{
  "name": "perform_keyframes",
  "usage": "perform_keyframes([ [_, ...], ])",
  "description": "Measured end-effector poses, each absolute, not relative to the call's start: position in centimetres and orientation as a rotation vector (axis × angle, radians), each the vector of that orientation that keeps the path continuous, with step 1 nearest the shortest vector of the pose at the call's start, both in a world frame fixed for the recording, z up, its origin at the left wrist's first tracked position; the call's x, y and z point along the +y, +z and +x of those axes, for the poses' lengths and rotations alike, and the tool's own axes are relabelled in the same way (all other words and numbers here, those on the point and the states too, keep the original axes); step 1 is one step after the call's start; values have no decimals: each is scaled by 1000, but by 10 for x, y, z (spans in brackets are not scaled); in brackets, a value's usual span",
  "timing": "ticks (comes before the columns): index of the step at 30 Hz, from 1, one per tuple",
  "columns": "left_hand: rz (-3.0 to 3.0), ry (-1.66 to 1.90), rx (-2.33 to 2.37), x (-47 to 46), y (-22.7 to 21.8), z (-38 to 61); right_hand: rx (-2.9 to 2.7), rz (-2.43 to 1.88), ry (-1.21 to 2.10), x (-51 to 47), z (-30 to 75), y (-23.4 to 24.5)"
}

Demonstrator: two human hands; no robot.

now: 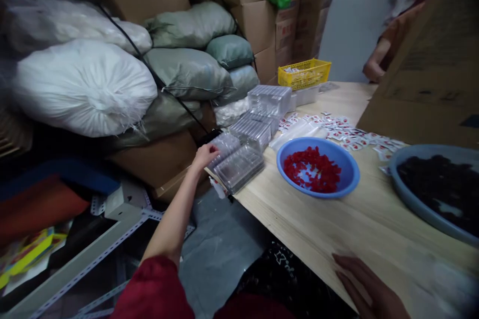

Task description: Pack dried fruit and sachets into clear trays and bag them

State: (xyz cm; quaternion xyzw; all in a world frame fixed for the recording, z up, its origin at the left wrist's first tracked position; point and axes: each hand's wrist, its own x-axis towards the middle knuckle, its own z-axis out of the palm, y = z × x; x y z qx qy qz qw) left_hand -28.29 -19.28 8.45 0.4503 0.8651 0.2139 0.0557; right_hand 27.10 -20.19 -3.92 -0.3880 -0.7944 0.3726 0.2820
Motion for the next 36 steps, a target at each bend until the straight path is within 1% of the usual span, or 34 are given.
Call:
perform_keyframes([
  [4,1306,539,2569,-169,74,-307,-2072,-1013,1047,-194,240,-31],
  [9,1321,464,2505,-158,69,-311,-1843,-1137,1122,-163,226,-28],
  [14,1395,368,2506,-158,75,-306,-1600,-1094,1322,-116,192,-30],
  [19,1513,214,2584,-156,78,-293,-1373,-1084,1487,-93,156,-40],
  [22,1555,112,2678,-157,74,-287,-1335,-1087,1467,-83,157,-45],
  [27,1612,28,2756,-166,69,-283,-1373,-1150,1353,-59,192,-39],
  [32,1655,136,2863,-180,74,-278,-1505,-1218,1260,-71,228,-36],
  [36,1660,256,2961,-190,95,-275,-1499,-1260,1293,-106,238,-44],
])
